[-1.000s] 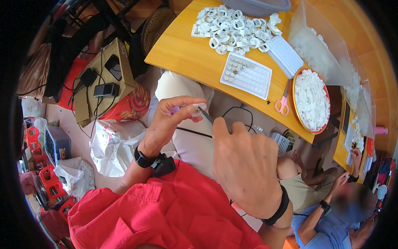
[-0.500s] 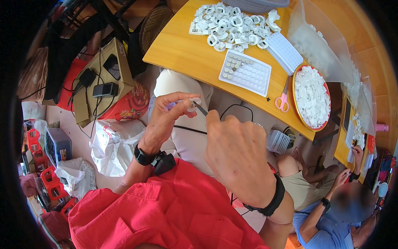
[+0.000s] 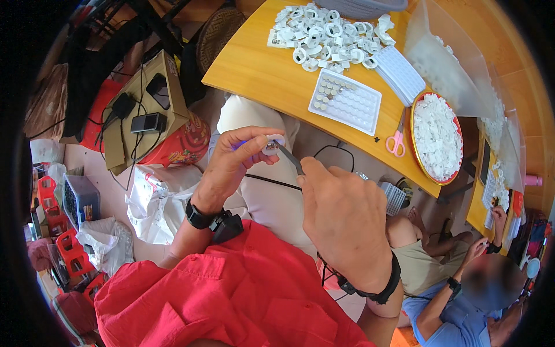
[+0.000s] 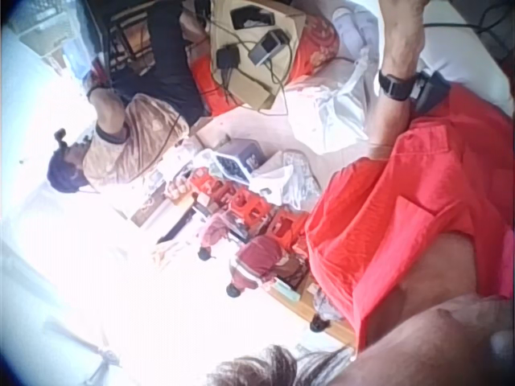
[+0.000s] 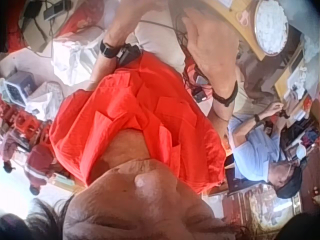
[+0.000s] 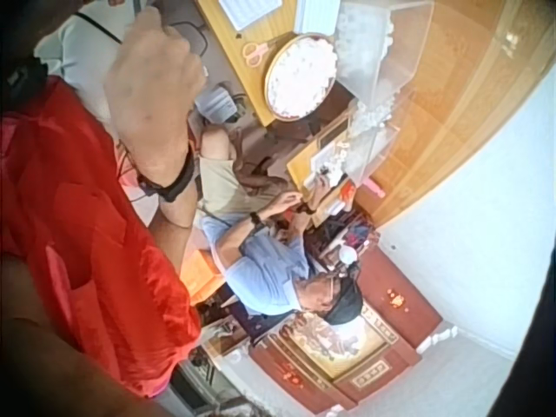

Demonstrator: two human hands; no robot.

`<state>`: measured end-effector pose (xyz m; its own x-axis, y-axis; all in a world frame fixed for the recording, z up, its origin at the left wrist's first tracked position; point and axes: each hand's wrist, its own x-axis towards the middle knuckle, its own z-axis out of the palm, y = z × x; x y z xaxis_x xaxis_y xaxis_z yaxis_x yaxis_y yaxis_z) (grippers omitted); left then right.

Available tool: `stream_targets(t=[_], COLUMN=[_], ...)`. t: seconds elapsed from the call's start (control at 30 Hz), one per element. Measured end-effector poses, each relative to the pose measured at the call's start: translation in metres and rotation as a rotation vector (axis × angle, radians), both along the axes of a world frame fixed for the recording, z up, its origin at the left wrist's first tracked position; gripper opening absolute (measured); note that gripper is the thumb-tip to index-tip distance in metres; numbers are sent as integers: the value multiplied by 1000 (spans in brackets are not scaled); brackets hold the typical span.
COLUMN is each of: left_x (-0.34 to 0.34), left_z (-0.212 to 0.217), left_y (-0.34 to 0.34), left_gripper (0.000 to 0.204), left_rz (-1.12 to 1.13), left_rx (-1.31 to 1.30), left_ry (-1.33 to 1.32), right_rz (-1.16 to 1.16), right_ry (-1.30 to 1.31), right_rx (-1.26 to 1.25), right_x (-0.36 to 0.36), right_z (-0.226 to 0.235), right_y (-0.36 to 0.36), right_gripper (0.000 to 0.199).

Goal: Assembling small electronic components into plastic circular housings using hands and a heat/soldering tool.

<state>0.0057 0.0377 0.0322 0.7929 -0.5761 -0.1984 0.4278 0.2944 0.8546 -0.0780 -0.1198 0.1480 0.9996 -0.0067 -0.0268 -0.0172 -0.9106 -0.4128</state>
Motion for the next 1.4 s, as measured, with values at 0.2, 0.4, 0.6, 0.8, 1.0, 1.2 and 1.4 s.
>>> stream_targets(t=[0.2, 0.4, 0.6, 0.8, 1.0, 1.2, 1.4], left_x=[0, 0, 0, -4, -2, 0, 3], left_z=[-4, -5, -5, -2, -4, -5, 1], left_y=[0, 0, -2, -6, -8, -1, 7], left_gripper=[26, 25, 23, 23, 24, 24, 25], left_rz=[9, 42, 60, 41, 44, 36, 40], left_rx=[-58, -81, -26, 86, 103, 165, -30], left_ry=[65, 78, 64, -114, -151, -190, 22], right_rz=[-29, -124, -83, 74, 43, 60, -21], right_ry=[111, 223, 132, 49, -2, 50, -14], right_rx=[146, 400, 354, -99, -360, -67, -14], right_x=[6, 7, 3, 1, -8, -9, -20], right_z=[-2, -10, -20, -12, -19, 3, 7], right_y=[-9, -16, -17, -5, 14, -4, -15], right_gripper=[14, 18, 17, 8, 12, 12, 17])
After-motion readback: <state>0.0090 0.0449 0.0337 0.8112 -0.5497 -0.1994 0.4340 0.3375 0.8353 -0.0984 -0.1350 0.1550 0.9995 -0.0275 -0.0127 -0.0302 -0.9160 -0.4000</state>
